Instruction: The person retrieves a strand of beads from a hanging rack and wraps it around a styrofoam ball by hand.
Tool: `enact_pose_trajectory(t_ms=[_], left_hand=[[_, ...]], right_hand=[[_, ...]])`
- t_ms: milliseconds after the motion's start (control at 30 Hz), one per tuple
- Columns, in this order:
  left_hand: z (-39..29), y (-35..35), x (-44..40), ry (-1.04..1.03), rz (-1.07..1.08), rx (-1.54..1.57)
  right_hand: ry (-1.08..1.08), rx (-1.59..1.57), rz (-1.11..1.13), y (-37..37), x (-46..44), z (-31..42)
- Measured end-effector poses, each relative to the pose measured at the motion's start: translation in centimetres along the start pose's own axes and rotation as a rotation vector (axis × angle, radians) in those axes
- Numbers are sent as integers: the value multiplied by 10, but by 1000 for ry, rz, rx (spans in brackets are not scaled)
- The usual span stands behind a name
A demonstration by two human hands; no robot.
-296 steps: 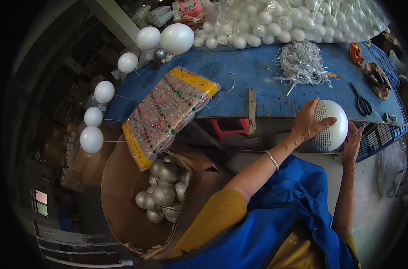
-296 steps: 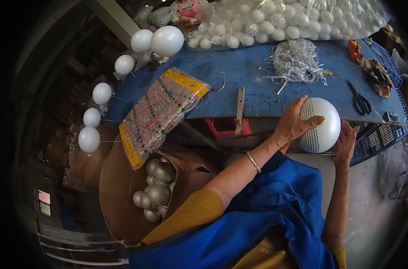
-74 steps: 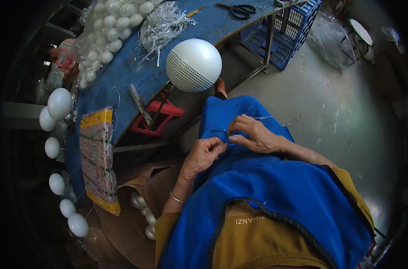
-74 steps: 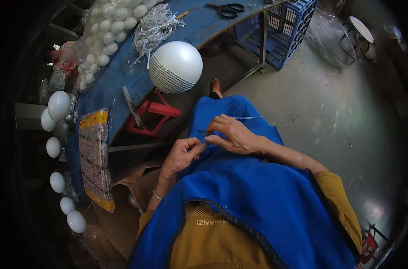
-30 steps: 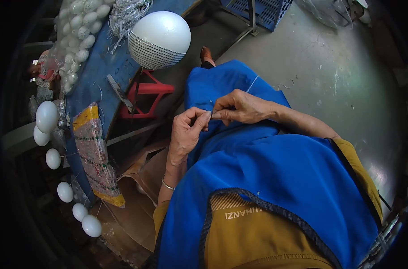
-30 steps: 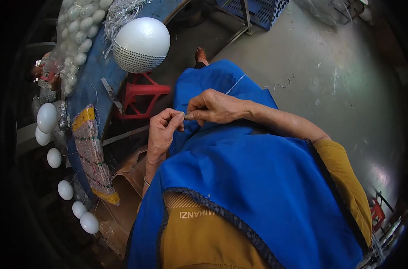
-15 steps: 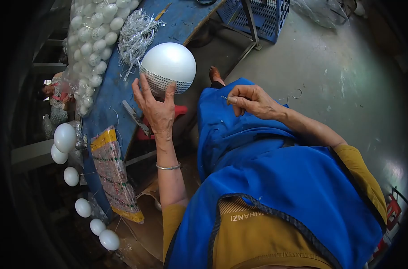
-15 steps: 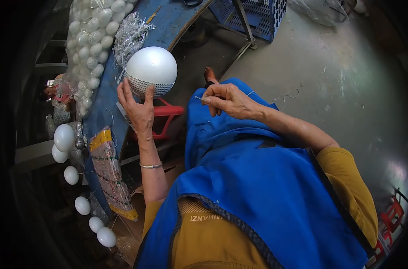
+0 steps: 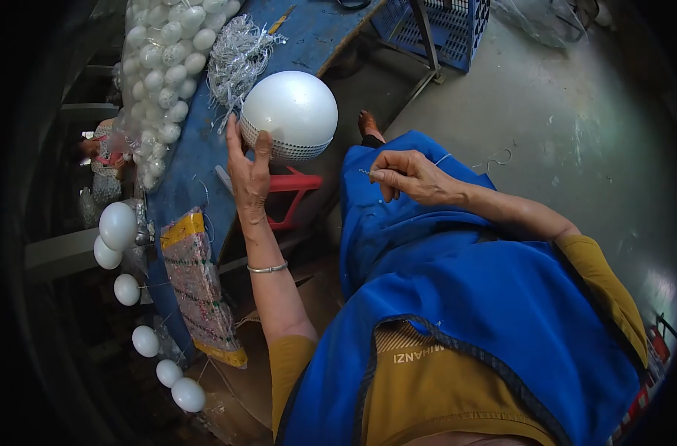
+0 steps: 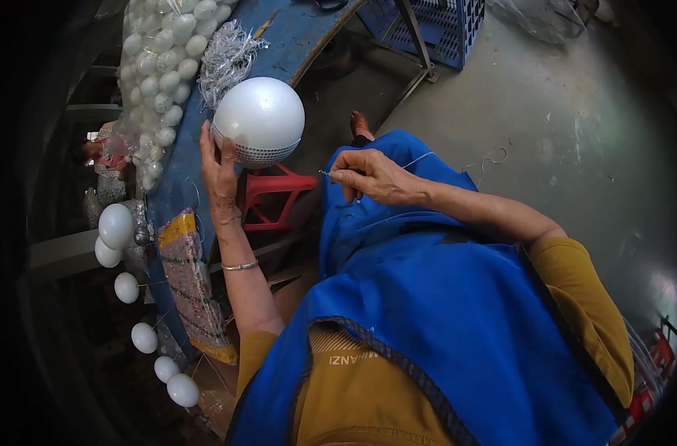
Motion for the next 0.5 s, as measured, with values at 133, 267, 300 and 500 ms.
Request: enact_pose_trajectory(t_ms=[133, 267, 300, 500], left_hand=[[21, -6, -5, 98, 1, 189], [41, 12, -10, 253, -132, 163], [47, 12, -8, 342, -108, 131], [19, 3, -4, 233, -18, 102]], right_hand=[[10, 13, 13, -4, -11, 6], [65, 57, 23, -8, -20, 11], [62, 60, 18, -10, -20, 10], [51, 73, 15, -16, -26, 9]])
Point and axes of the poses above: each hand's wrist, its own x-axis away from the middle knuckle, its own y-axis out of the back of the hand, z = x × y, the point moved 9 cm from there along -x, towards the middle knuckle, and after that the axes turned 1 degree about x, right-handed, at the moved point
